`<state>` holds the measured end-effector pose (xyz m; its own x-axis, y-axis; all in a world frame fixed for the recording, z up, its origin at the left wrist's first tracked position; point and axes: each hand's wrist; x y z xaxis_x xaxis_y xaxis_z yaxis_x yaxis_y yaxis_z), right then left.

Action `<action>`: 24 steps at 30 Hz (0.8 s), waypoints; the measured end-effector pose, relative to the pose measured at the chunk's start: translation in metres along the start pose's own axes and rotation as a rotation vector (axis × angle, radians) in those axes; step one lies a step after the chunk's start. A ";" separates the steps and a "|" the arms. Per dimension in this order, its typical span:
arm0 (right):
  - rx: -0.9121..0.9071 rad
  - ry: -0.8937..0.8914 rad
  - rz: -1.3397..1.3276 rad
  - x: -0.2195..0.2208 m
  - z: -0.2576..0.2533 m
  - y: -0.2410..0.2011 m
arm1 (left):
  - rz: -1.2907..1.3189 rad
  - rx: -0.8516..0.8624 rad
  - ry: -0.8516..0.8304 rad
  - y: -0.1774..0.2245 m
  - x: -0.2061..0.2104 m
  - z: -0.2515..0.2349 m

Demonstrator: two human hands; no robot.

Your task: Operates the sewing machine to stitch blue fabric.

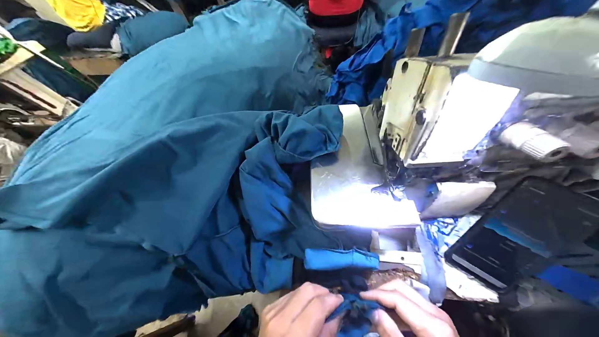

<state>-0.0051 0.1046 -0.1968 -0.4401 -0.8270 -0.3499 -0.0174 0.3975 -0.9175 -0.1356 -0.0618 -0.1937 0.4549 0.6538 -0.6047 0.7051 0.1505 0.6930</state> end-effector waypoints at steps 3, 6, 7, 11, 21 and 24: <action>-0.020 0.047 0.039 0.006 -0.004 0.002 | 0.019 -0.017 0.020 0.002 -0.002 -0.006; -0.031 0.067 0.112 0.005 -0.004 0.000 | 0.059 -0.031 0.024 0.008 -0.008 -0.011; -0.032 0.068 0.155 0.003 -0.003 -0.001 | 0.072 -0.037 0.025 0.012 -0.012 -0.014; -0.059 0.029 0.310 -0.011 0.002 -0.006 | 0.069 -0.087 -0.035 0.014 -0.016 -0.009; 0.038 -0.134 0.160 -0.030 -0.003 -0.008 | 0.015 -0.204 0.025 0.025 -0.016 -0.011; 0.226 -0.176 0.037 -0.037 -0.023 -0.017 | -0.103 -0.211 -0.055 0.023 -0.025 -0.032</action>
<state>-0.0089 0.1381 -0.1641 -0.2741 -0.8775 -0.3936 0.2050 0.3466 -0.9153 -0.1484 -0.0508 -0.1503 0.4191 0.5865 -0.6931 0.6230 0.3695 0.6894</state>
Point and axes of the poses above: each hand's wrist, its own z-axis away from the middle knuckle, its own x-axis out of the palm, y = z × x, and after that the axes turned 2 degrees about -y, right-handed
